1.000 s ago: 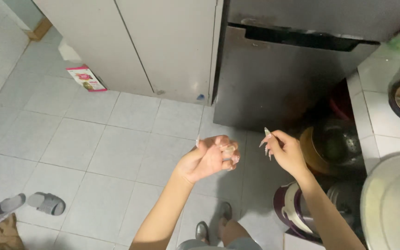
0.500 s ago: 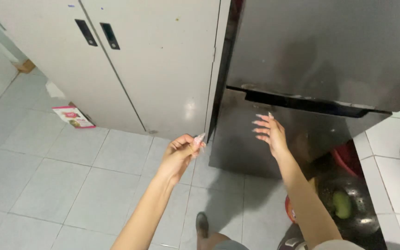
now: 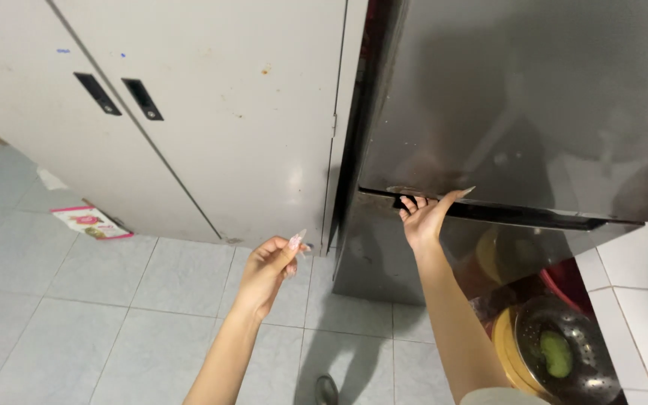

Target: Transferring vegetables and meat from a cooking pot into a bowl, pouring broth, and retrieving a tomato from a refrigerator.

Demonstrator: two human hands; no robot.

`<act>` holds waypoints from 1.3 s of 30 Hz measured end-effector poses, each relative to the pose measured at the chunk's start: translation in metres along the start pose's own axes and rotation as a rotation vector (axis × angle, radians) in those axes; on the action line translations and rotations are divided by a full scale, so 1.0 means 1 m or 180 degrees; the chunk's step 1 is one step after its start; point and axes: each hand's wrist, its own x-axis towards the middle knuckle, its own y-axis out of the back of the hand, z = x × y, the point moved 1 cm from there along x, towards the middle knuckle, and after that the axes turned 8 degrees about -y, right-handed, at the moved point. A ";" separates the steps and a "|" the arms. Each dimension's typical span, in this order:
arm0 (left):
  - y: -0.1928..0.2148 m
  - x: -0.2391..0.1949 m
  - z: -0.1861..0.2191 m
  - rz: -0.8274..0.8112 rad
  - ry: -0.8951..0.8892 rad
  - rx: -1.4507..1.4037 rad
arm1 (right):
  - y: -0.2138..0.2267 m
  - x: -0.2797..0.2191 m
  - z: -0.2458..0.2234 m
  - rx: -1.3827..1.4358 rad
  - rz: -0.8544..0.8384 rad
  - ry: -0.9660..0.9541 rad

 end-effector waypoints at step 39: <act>-0.217 -0.025 -0.085 -0.2543 0.1176 0.0259 | 0.339 -0.474 -0.074 0.1391 0.0716 0.2208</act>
